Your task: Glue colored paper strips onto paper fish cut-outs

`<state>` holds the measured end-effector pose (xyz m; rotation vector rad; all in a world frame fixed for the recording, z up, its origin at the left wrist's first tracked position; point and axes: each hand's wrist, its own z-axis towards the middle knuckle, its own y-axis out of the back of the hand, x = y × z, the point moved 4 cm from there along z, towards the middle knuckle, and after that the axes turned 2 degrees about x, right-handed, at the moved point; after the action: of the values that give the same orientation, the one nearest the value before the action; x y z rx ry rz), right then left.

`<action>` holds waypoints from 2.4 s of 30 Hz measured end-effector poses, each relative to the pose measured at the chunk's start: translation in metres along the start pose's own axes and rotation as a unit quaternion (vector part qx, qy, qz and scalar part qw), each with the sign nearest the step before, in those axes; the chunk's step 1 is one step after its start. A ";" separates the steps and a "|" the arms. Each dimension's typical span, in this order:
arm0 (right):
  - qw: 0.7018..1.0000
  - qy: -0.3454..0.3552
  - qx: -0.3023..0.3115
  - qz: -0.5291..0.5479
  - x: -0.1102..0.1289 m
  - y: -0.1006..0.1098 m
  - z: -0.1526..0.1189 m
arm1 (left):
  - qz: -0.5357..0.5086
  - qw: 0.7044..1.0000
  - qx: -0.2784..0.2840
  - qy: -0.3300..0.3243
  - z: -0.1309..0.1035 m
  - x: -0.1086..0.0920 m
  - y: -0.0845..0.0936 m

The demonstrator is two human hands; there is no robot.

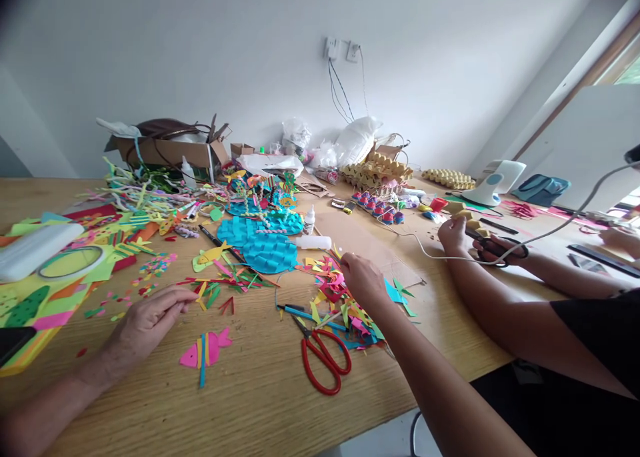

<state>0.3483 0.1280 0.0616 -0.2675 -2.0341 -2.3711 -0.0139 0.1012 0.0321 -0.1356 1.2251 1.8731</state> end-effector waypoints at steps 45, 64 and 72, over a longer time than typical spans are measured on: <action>0.988 0.057 0.140 0.016 0.067 -0.011 -0.127 | -0.376 0.853 0.158 0.326 0.001 -0.054 -0.046; 0.805 -0.055 0.140 0.574 0.067 -0.008 -0.125 | -0.365 0.860 0.195 0.299 0.007 -0.063 -0.049; 0.687 -0.058 0.179 0.702 0.106 -0.024 -0.118 | -0.329 0.892 0.196 0.238 0.017 -0.078 -0.054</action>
<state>0.2264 0.0267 0.0351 -1.3408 -1.2543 -0.9530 0.0787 0.0752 0.0436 -0.7272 1.6052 0.9995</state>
